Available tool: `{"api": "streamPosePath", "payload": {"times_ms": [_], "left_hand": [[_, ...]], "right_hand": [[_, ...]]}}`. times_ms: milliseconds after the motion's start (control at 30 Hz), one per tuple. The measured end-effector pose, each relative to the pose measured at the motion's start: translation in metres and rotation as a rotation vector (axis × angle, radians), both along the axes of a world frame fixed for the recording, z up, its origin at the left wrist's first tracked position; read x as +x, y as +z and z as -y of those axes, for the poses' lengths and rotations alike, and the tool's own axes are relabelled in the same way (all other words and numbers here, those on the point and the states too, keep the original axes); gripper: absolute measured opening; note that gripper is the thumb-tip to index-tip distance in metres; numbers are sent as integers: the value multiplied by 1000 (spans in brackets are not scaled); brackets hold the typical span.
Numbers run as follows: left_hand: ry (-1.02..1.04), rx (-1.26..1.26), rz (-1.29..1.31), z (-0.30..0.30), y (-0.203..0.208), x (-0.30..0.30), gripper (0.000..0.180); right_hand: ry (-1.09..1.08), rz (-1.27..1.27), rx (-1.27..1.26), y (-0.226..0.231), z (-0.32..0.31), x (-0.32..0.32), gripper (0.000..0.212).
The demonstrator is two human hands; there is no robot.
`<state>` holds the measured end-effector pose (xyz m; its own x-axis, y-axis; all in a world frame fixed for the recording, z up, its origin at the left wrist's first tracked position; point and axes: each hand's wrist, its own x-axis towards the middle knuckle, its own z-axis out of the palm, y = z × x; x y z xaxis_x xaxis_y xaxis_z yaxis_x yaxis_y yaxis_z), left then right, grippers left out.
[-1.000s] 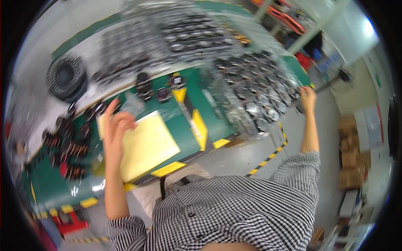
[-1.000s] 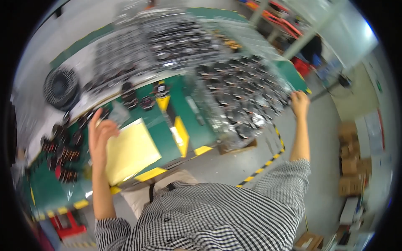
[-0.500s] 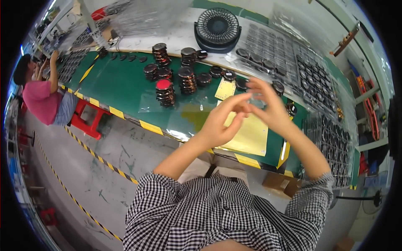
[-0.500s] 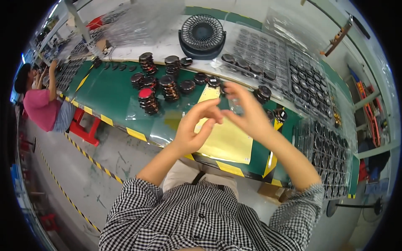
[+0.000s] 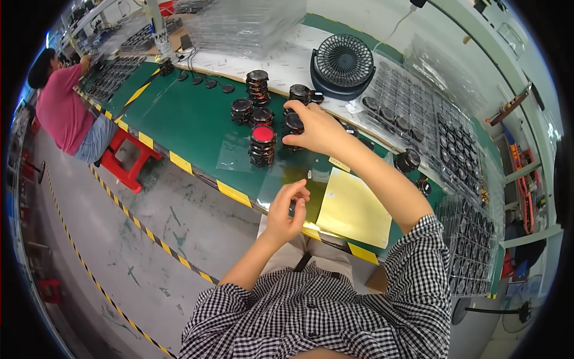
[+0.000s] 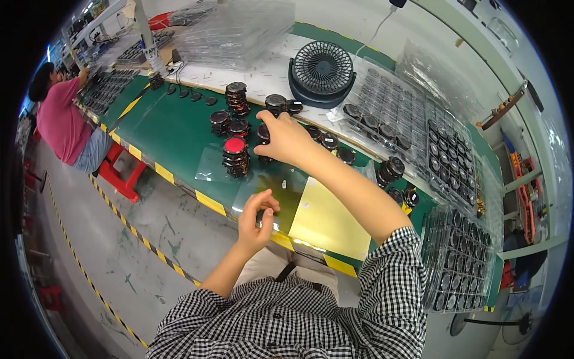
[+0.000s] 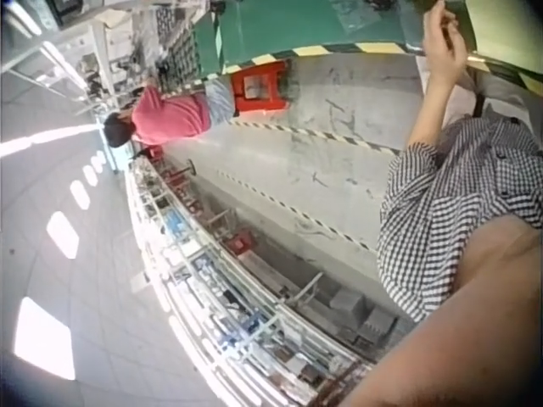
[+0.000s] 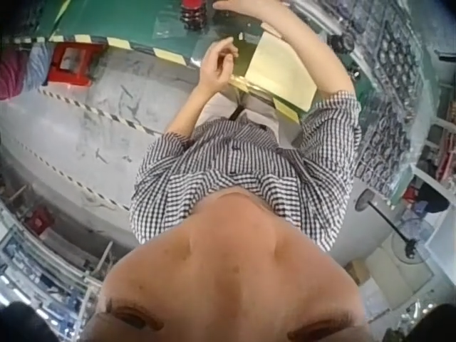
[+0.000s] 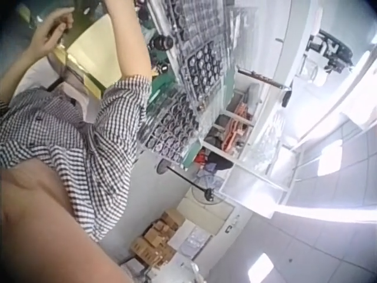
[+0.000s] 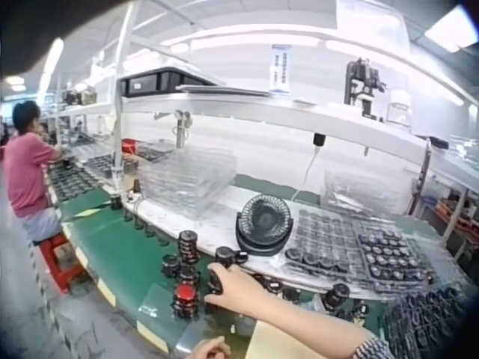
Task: The person assembles small circular electronic components at an assembly line workbench, inspecting them as they work. The components are manipulated with tweezers.
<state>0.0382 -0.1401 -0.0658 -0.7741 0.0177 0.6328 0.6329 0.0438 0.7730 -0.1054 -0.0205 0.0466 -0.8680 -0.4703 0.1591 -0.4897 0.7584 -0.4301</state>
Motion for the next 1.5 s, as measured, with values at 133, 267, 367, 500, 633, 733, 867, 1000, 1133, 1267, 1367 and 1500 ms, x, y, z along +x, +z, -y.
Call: {"api": "streamPosePath", "payload": {"times_ms": [133, 267, 367, 500, 633, 733, 867, 1000, 1133, 1267, 1367, 1500], "left_hand": [[-1, -17, -22, 0, 1, 0, 45], [5, -8, -20, 1, 1, -1, 45], [-4, -13, -16, 2, -1, -1, 45], [-2, -46, -15, 2, 0, 0, 44], [-8, -38, -18, 1, 0, 0, 45], [-11, -4, 16, 1, -2, 1, 44], [-21, -14, 26, 1, -2, 1, 43], [-23, -37, 24, 0, 1, 1, 42], [-35, -60, 14, -2, -1, -1, 42], [-53, -76, 48, -2, -3, -2, 43], [-63, -85, 63, -1, -1, -1, 44], [-73, -140, 65, -1, 19, 1, 44]], "right_hand": [[-7, 184, 261, 11, 19, -21, 66], [40, 248, 415, 0, 27, -32, 62], [-13, 249, 378, -4, 29, -25, 59], [-65, 228, 265, -10, 26, -17, 55], [-23, 186, 171, -13, 13, -13, 54], [19, 115, 41, -2, -2, 3, 47], [118, 141, 28, 12, -46, 49, 41], [104, 227, 94, -3, -94, 93, 43], [92, 280, 85, -15, -121, 118, 41], [113, 220, 79, -16, -132, 127, 47], [-17, 145, 102, -9, -129, 134, 50], [-156, 249, 116, -9, -126, 133, 51]]}}
